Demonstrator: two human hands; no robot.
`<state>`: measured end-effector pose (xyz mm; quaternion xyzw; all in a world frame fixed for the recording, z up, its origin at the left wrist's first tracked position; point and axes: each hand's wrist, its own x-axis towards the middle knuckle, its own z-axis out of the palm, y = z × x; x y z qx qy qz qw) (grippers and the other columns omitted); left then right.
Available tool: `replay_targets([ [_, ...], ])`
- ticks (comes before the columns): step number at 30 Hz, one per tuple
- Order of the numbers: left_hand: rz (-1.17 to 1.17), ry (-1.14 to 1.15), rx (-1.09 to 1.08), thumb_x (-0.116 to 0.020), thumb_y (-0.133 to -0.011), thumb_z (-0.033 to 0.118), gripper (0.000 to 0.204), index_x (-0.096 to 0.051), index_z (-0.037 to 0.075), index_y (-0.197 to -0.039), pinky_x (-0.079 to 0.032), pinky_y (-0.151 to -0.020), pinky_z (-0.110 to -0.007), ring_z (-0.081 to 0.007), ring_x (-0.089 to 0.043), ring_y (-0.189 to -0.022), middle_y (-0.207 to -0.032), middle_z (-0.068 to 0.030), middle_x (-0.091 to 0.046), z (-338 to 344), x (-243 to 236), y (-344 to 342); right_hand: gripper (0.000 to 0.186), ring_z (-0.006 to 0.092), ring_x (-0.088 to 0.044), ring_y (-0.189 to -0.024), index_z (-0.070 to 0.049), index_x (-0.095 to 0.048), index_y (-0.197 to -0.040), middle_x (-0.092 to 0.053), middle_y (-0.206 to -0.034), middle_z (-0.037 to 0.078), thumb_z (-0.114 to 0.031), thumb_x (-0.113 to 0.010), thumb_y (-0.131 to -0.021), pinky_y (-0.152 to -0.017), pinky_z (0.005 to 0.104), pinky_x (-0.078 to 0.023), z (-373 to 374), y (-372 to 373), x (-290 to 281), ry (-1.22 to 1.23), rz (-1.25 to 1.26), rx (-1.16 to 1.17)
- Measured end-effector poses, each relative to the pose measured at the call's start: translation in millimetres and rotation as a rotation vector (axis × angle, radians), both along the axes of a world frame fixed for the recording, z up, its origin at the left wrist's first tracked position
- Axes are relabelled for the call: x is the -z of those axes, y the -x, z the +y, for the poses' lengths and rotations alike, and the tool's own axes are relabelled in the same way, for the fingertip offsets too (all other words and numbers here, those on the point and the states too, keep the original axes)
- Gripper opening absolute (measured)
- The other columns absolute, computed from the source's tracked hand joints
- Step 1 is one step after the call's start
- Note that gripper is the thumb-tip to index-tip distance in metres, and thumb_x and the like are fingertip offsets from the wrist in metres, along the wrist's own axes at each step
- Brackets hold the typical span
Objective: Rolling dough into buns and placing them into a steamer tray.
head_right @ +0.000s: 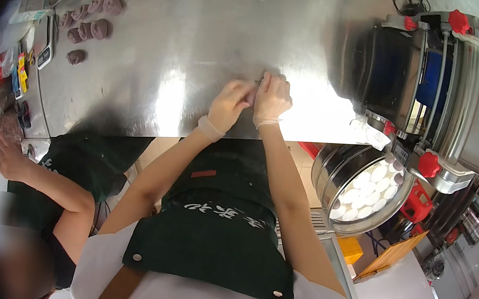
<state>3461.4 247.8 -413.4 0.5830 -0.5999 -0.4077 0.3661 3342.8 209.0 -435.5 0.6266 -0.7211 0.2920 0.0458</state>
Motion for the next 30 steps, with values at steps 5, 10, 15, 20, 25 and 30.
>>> replay_targets([
  [5, -0.062, -0.013, 0.113, -0.073, -0.074, -0.003, 0.048, -0.064, 0.005, -0.120, -0.054, -0.080, -0.035, -0.0261, -0.061, -0.102, -0.114, -0.0106, -0.060, -3, 3, -5, 0.021, 0.0295, -0.061, -0.053, -0.012, -0.061, -0.073, -0.062, -0.063, 0.008, -0.023, -0.066, -0.090, -0.048, 0.0406, -0.049, 8, 2, 2, -0.185, -0.057, 0.089],
  [10, -0.105, 0.290, 0.215, -0.072, -0.076, 0.001, 0.047, -0.061, 0.004, -0.122, -0.054, -0.081, -0.036, -0.0282, -0.061, -0.102, -0.116, -0.0118, -0.058, 6, -2, -5, 0.019, 0.0299, -0.062, -0.053, -0.013, -0.063, -0.076, -0.063, -0.064, 0.008, -0.025, -0.064, -0.091, -0.050, 0.0432, -0.049, 19, 2, -1, -0.166, -0.103, 0.100],
  [15, -0.096, -0.049, 0.148, -0.074, -0.072, 0.001, 0.049, -0.062, 0.007, -0.120, -0.054, -0.081, -0.037, -0.0280, -0.061, -0.102, -0.115, -0.0083, -0.059, 4, -5, -5, 0.025, 0.0308, -0.062, -0.056, -0.011, -0.063, -0.075, -0.063, -0.065, 0.009, -0.027, -0.062, -0.093, -0.052, 0.0429, -0.050, 21, 3, -1, -0.184, -0.047, 0.086],
  [20, -0.166, 0.181, 0.360, -0.077, -0.070, 0.004, 0.058, -0.058, 0.008, -0.125, -0.054, -0.082, -0.037, -0.0293, -0.061, -0.103, -0.120, -0.0086, -0.057, 9, -5, -10, 0.024, 0.0316, -0.062, -0.055, -0.010, -0.060, -0.074, -0.063, -0.065, 0.009, -0.026, -0.062, -0.093, -0.051, 0.0411, -0.050, 36, 3, 2, -0.267, -0.116, 0.151],
  [25, -0.101, -0.032, 0.192, -0.076, -0.070, 0.002, 0.055, -0.061, 0.008, -0.123, -0.054, -0.083, -0.038, -0.0303, -0.061, -0.103, -0.119, -0.0100, -0.057, 17, -11, -10, 0.025, 0.0323, -0.063, -0.055, -0.008, -0.061, -0.074, -0.065, -0.067, 0.011, -0.024, -0.060, -0.094, -0.051, 0.0408, -0.051, 37, 1, -4, -0.060, -0.035, 0.092],
  [30, -0.052, -0.009, 0.201, -0.075, -0.070, -0.002, 0.059, -0.059, 0.007, -0.126, -0.053, -0.084, -0.038, -0.0313, -0.060, -0.104, -0.119, -0.0112, -0.057, -6, -8, -9, 0.026, 0.0308, -0.062, -0.055, -0.008, -0.061, -0.072, -0.065, -0.068, 0.012, -0.023, -0.060, -0.094, -0.051, 0.0413, -0.050, 11, -8, -21, -0.167, -0.417, 0.143],
])
